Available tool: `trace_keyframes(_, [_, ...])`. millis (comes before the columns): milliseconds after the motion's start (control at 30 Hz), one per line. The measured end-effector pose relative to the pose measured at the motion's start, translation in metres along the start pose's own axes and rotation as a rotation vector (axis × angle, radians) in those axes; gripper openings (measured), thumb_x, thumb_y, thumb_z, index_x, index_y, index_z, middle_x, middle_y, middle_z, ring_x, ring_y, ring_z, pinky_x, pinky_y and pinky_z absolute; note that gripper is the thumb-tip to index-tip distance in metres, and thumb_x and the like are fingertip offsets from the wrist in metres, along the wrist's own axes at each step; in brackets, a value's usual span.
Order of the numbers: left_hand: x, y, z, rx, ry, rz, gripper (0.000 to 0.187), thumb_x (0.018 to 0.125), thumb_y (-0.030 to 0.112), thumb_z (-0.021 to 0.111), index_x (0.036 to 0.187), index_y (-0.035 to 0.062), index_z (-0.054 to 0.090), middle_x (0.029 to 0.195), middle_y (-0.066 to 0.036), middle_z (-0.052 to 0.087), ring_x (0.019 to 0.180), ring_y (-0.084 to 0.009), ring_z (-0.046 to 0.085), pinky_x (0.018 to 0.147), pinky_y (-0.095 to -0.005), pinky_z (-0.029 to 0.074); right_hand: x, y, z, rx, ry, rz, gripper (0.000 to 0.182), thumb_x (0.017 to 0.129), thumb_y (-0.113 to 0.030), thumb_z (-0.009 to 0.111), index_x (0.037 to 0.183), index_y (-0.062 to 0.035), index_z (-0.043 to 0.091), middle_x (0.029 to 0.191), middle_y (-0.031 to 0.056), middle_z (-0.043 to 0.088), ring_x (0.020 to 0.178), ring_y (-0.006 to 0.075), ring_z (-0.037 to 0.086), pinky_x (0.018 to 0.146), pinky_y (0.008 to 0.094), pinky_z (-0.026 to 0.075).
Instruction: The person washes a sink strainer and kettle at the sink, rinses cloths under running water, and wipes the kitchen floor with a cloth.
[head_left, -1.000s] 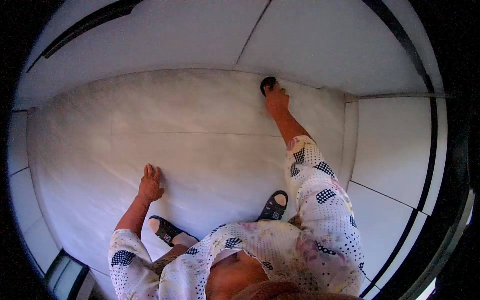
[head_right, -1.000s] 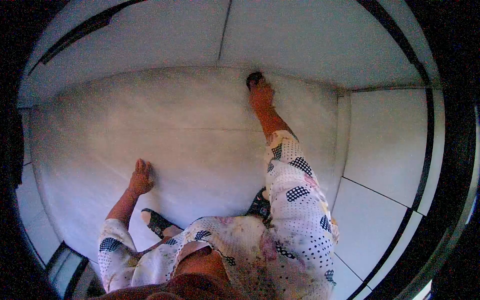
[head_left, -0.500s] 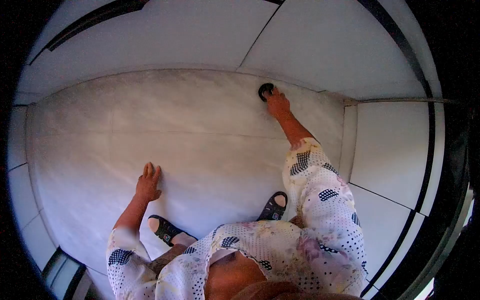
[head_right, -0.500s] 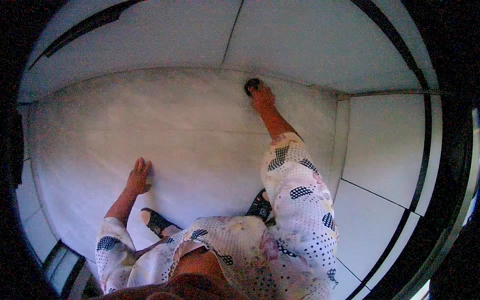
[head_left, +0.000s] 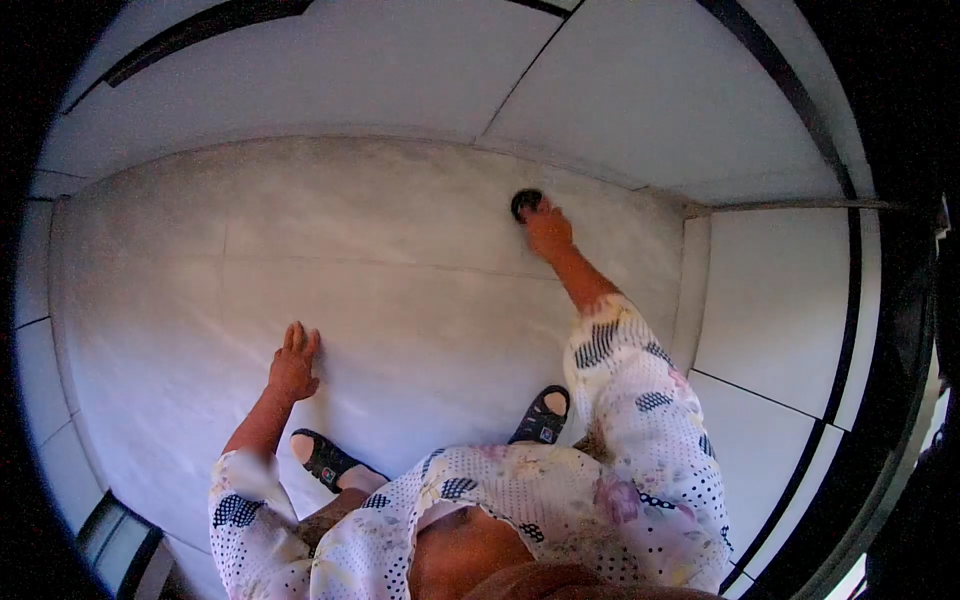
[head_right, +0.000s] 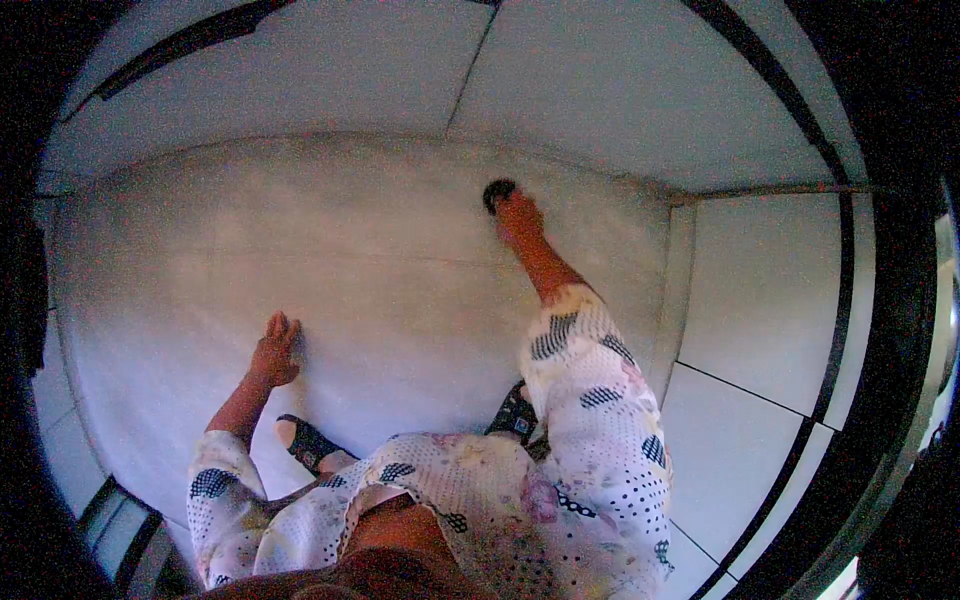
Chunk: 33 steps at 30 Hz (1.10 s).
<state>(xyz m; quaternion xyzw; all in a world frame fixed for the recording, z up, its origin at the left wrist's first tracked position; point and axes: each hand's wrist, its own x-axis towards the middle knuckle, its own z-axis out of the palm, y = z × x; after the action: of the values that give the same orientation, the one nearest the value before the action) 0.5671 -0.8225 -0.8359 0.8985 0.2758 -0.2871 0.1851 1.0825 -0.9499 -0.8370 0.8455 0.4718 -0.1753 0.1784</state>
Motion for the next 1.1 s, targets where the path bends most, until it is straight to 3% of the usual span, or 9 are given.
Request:
trace_keyframes(100, [0.000,0.006,-0.001,0.003,-0.023,-0.028,0.096,0.059,0.020,0.073,0.138,0.0088,0.019,0.143,-0.025,0.011,0.134,-0.0367,0.014,0.098,-0.0445,0.036,-0.035,-0.003,0.016,0.008,0.021,-0.078,0.052,0.078,-0.011,0.058,0.128,-0.0172,0.045,0.136,0.0209,0.033,0.110,0.0400,0.046,0.087,0.0435,0.045])
trace_keyframes(333, [-0.005,0.003,0.000,0.012,0.009,-0.027,0.097,0.059,0.019,0.073,0.139,0.0097,0.019,0.144,-0.024,0.011,0.134,-0.0358,0.014,0.097,-0.0441,0.037,0.032,0.000,-0.006,0.102,0.158,0.150,0.046,0.075,-0.015,0.060,0.120,-0.0146,0.054,0.133,0.0209,0.037,0.105,0.0390,0.049,0.082,0.0438,0.048])
trace_keyframes(467, [-0.006,0.008,-0.006,0.005,-0.021,-0.057,0.096,0.059,0.019,0.073,0.139,0.0106,0.019,0.144,-0.023,0.012,0.134,-0.0358,0.014,0.097,-0.0443,0.037,-0.011,-0.022,0.002,0.031,-0.007,0.007,0.045,0.077,-0.013,0.057,0.122,-0.0127,0.051,0.130,0.0216,0.039,0.104,0.0382,0.050,0.081,0.0439,0.049])
trace_keyframes(600, [-0.007,0.008,-0.003,0.021,-0.001,-0.043,0.095,0.060,0.020,0.072,0.138,0.0108,0.019,0.143,-0.023,0.013,0.134,-0.0358,0.015,0.096,-0.0450,0.038,-0.008,-0.003,0.000,-0.015,0.116,-0.021,0.042,0.081,-0.014,0.052,0.123,-0.0134,0.050,0.125,0.0182,0.044,0.103,0.0364,0.051,0.080,0.0433,0.049])
trace_keyframes(733, [-0.006,0.008,-0.008,0.008,0.004,-0.038,0.093,0.062,0.021,0.071,0.138,0.0104,0.020,0.144,-0.023,0.012,0.134,-0.0358,0.015,0.096,-0.0443,0.039,0.032,0.004,-0.009,0.031,0.078,0.159,0.045,0.081,-0.018,0.053,0.126,-0.0163,0.048,0.126,0.0177,0.043,0.103,0.0361,0.052,0.081,0.0415,0.049])
trace_keyframes(767, [-0.008,0.007,-0.007,0.013,0.008,-0.029,0.092,0.062,0.021,0.071,0.138,0.0102,0.020,0.144,-0.023,0.012,0.134,-0.0358,0.014,0.096,-0.0441,0.039,0.030,0.003,-0.001,0.027,0.158,0.139,0.044,0.081,-0.020,0.054,0.125,-0.0158,0.049,0.124,0.0188,0.044,0.101,0.0363,0.052,0.082,0.0414,0.048])
trace_keyframes(867, [-0.003,0.004,0.002,0.029,0.006,-0.026,0.093,0.062,0.021,0.071,0.139,0.0098,0.018,0.144,-0.023,0.011,0.134,-0.0358,0.014,0.096,-0.0432,0.039,0.007,0.007,0.017,-0.020,0.055,0.011,0.044,0.081,-0.021,0.055,0.124,-0.0156,0.049,0.123,0.0200,0.044,0.099,0.0358,0.053,0.083,0.0415,0.048])
trace_keyframes(1067, [-0.011,0.012,-0.014,0.054,-0.023,-0.049,0.097,0.063,0.022,0.071,0.140,0.0090,0.014,0.145,-0.024,0.008,0.135,-0.0350,0.012,0.094,-0.0416,0.041,0.030,0.027,0.003,-0.053,0.247,0.013,0.036,0.079,-0.015,0.054,0.115,-0.0129,0.056,0.118,0.0192,0.048,0.096,0.0354,0.053,0.078,0.0419,0.049])
trace_keyframes(1100, [-0.010,0.012,-0.015,0.054,-0.038,-0.055,0.097,0.063,0.022,0.071,0.140,0.0090,0.014,0.145,-0.023,0.008,0.135,-0.0348,0.012,0.093,-0.0415,0.042,0.039,0.026,0.006,0.003,0.429,0.002,0.032,0.077,-0.013,0.055,0.109,-0.0104,0.059,0.112,0.0169,0.051,0.097,0.0347,0.053,0.075,0.0411,0.050])
